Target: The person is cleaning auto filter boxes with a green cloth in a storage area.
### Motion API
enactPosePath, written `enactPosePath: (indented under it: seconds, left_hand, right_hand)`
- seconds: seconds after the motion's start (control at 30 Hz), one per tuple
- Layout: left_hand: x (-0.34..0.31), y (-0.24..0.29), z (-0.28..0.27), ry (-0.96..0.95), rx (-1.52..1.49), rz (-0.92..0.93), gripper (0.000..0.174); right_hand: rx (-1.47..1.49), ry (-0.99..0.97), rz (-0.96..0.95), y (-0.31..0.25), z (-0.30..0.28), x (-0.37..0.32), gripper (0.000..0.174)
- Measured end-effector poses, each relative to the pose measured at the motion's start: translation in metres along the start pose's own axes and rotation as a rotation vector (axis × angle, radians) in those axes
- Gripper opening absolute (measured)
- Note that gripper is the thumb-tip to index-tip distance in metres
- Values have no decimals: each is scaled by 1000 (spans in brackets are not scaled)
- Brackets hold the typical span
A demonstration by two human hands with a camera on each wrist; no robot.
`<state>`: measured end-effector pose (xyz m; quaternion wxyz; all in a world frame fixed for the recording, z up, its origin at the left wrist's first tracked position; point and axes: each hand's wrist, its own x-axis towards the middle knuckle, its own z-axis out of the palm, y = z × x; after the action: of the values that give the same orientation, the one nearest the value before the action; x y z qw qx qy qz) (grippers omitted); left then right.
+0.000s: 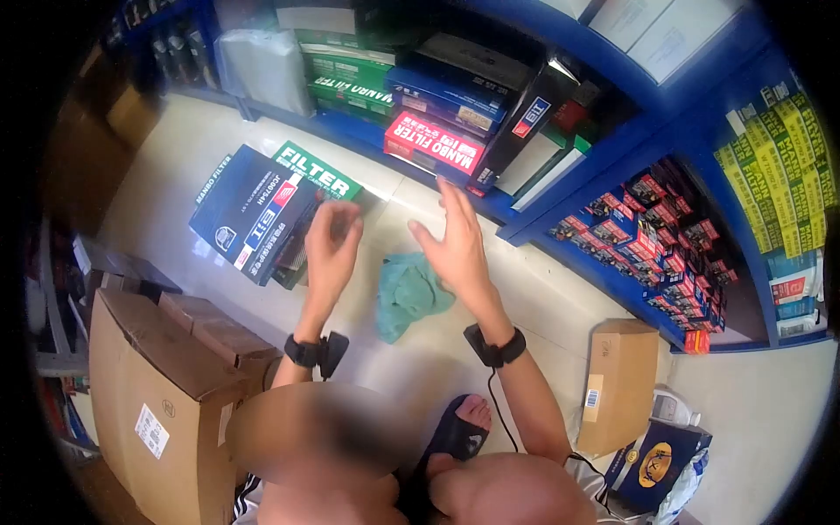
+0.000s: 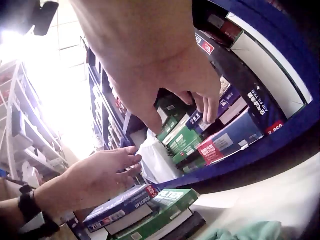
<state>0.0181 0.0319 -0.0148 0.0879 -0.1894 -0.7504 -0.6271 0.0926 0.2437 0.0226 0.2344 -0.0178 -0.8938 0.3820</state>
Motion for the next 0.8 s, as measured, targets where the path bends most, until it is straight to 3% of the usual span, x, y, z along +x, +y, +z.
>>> enactPosePath:
  seconds: [0.07,0.17,0.27,0.37,0.43,0.6,0.73,0.8]
  left_hand:
    - [25,2,9,-13,20,44,18]
    - [65,19,20,-71,52,26,21]
    - [104,26,33,-181,214,42,28]
    - [145,2,51,-229,169,47,37]
    - [167,-17,64,-161,136,160,48]
    - [200,-40,93,-125,156,67,64]
    - [211,-39,105,-108,97,-107,74]
    - [212,-39,108,-99,-141,-214,71]
  right_hand:
    - [70,33,68,7,2,17,88]
    - [139,79,172,13,6,47,112]
    - [128,226,124,23,18,73,116]
    - [108,228,214,20,18,95,122]
    - [89,213,309,15,17,101,128]
    - [71,300,331,26,31,110,128]
    - [263,374,332,30,29,118,126]
    - [310,361,381,35,29,122,125]
